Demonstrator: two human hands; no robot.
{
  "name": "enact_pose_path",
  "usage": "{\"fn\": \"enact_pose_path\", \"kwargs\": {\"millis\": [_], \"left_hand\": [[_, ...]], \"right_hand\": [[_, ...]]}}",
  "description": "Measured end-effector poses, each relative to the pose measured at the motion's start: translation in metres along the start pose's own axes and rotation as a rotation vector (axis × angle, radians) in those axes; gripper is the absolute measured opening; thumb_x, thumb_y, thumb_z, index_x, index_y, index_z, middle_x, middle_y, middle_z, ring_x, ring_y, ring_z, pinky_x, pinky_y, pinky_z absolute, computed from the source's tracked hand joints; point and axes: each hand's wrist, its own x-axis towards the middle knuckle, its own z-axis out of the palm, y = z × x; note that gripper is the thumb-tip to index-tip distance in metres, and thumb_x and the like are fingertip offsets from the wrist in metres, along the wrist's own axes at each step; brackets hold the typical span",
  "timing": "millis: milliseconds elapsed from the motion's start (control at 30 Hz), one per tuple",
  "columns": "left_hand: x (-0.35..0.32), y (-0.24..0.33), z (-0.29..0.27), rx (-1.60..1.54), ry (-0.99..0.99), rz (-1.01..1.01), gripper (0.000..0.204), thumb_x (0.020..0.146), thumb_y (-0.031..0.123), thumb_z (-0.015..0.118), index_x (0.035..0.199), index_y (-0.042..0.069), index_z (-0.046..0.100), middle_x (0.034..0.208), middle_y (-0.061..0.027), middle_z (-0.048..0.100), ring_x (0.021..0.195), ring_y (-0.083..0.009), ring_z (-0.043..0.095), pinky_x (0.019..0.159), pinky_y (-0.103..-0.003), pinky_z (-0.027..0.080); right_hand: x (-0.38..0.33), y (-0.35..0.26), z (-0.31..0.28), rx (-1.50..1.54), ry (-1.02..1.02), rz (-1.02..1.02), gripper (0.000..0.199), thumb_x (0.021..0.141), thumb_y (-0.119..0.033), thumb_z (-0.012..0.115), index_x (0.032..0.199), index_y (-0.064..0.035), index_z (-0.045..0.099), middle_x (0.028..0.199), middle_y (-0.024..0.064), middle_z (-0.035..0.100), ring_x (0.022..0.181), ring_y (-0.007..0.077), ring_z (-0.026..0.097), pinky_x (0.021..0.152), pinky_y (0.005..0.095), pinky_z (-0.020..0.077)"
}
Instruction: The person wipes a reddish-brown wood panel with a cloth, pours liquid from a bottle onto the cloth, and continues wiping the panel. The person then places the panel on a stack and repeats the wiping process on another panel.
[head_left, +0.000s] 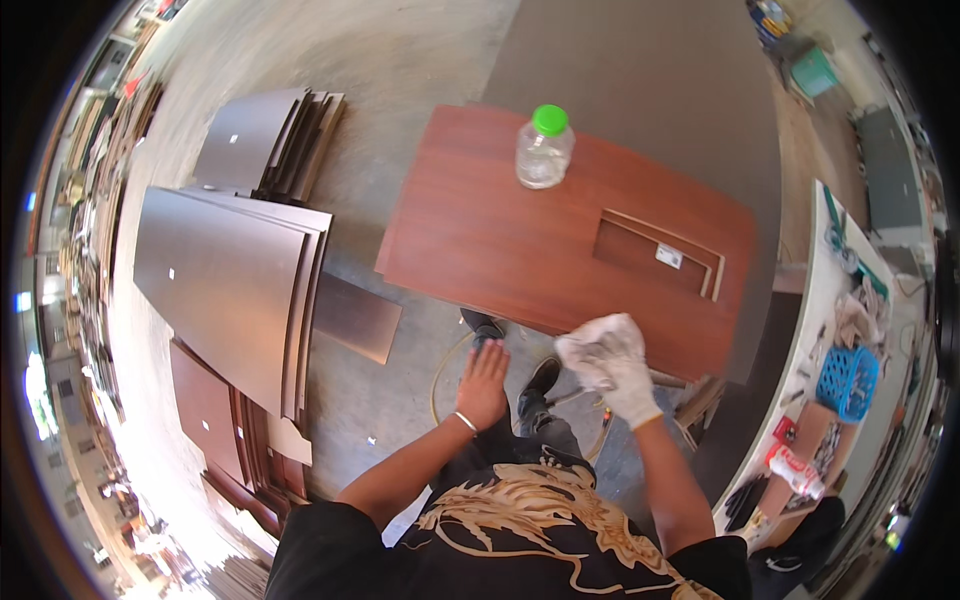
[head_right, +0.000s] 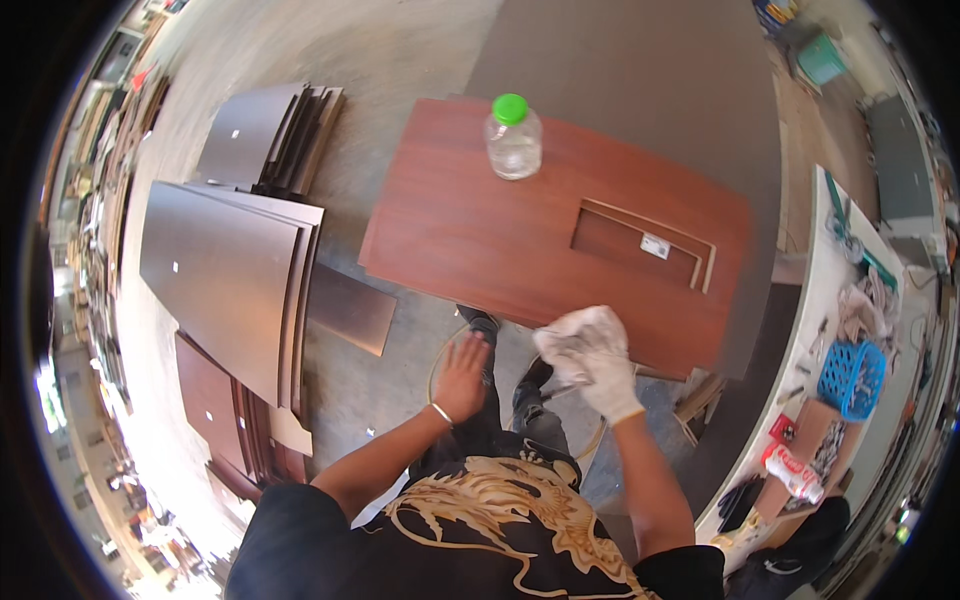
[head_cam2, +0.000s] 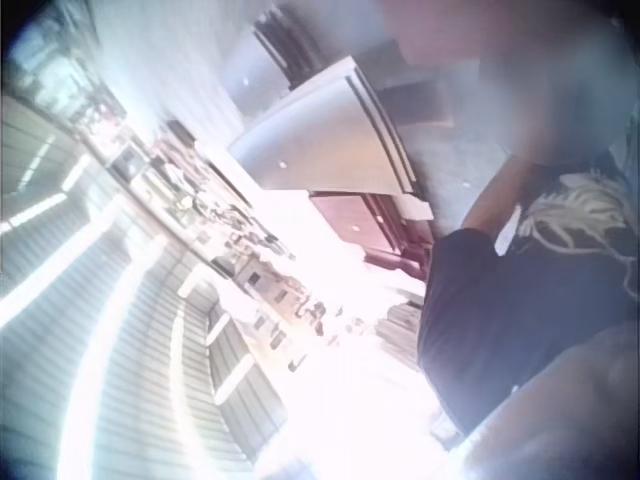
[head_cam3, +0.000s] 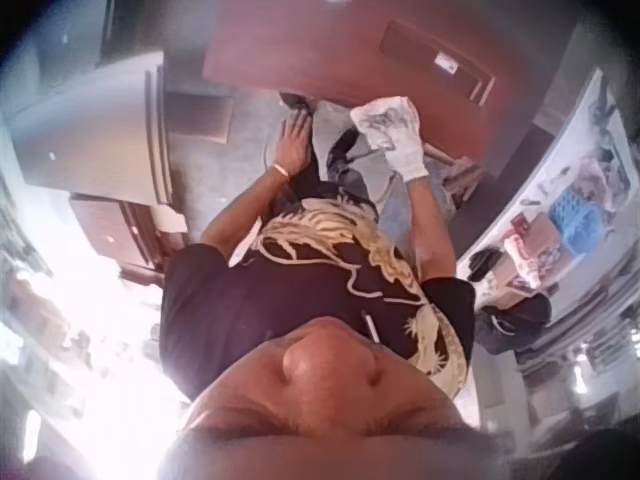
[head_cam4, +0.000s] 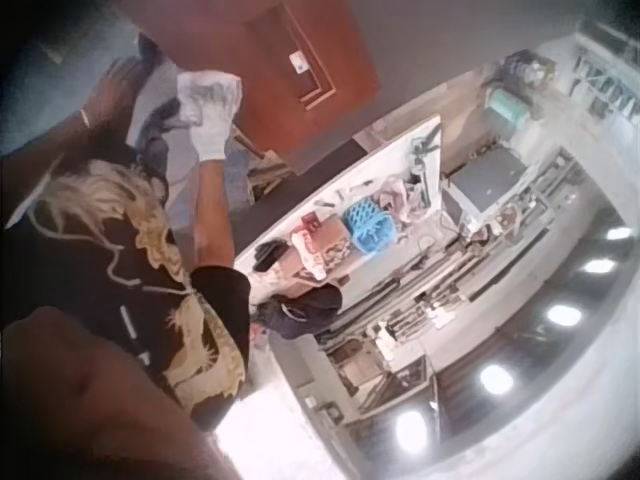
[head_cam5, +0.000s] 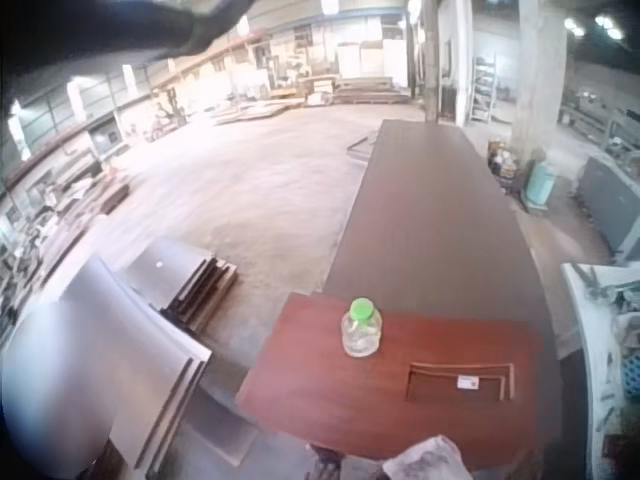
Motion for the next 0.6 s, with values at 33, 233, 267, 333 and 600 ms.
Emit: {"fn": "enact_pose_path", "kwargs": {"millis": [33, 233, 267, 333, 600], "left_hand": [[0.002, -0.004, -0.008, 0.004, 0.030, -0.039, 0.076, 0.081, 0.011, 0.059, 0.153, -0.003, 0.042, 0.165, -0.0222, 0.034, 0.157, -0.0379, 0.024, 0.127, -0.058, 0.015], [0.053, -0.009, -0.034, 0.137, 0.112, -0.014, 0.085, 0.081, 0.010, 0.059, 0.160, -0.002, 0.030, 0.170, -0.0193, 0.024, 0.159, -0.0361, 0.020, 0.128, -0.056, 0.015], [0.061, -0.006, -0.033, 0.191, 0.107, 0.013, 0.085, 0.082, 0.010, 0.059, 0.161, -0.001, 0.029, 0.170, -0.0190, 0.024, 0.159, -0.0358, 0.020, 0.128, -0.056, 0.015], [0.073, 0.013, -0.029, 0.195, 0.068, 0.092, 0.085, 0.082, 0.010, 0.058, 0.161, -0.001, 0.028, 0.171, -0.0183, 0.024, 0.159, -0.0353, 0.019, 0.128, -0.055, 0.015], [0.092, 0.089, 0.005, 0.195, -0.133, 0.285, 0.078, 0.081, 0.008, 0.059, 0.155, -0.005, 0.039, 0.167, -0.0237, 0.030, 0.157, -0.0389, 0.023, 0.129, -0.056, 0.013]], "right_hand": [[-0.021, 0.011, -0.009, -0.025, 0.050, 0.048, 0.042, 0.090, -0.026, 0.056, 0.127, -0.0149, 0.072, 0.141, 0.0075, 0.061, 0.142, 0.0271, 0.046, 0.125, 0.0455, 0.0258], [-0.082, 0.052, -0.010, 0.618, 0.808, 0.750, 0.025, 0.094, -0.015, 0.066, 0.116, -0.0026, 0.069, 0.103, 0.0109, 0.070, 0.102, 0.0253, 0.068, 0.089, 0.0386, 0.0534], [-0.068, 0.049, -0.016, 0.819, 0.902, 0.926, 0.023, 0.095, -0.014, 0.066, 0.114, -0.0020, 0.068, 0.095, 0.0099, 0.070, 0.094, 0.0228, 0.069, 0.083, 0.0382, 0.0554], [-0.041, 0.049, -0.023, 1.454, 1.237, 0.703, 0.019, 0.099, -0.015, 0.065, 0.116, -0.0080, 0.066, 0.077, 0.0033, 0.061, 0.061, 0.0121, 0.061, 0.053, 0.0289, 0.0514], [0.122, -0.034, -0.059, 0.395, 0.611, 0.448, 0.071, 0.085, -0.025, 0.071, 0.147, -0.0044, 0.045, 0.137, 0.0190, 0.053, 0.137, 0.0389, 0.045, 0.117, 0.0465, 0.0358]]}}
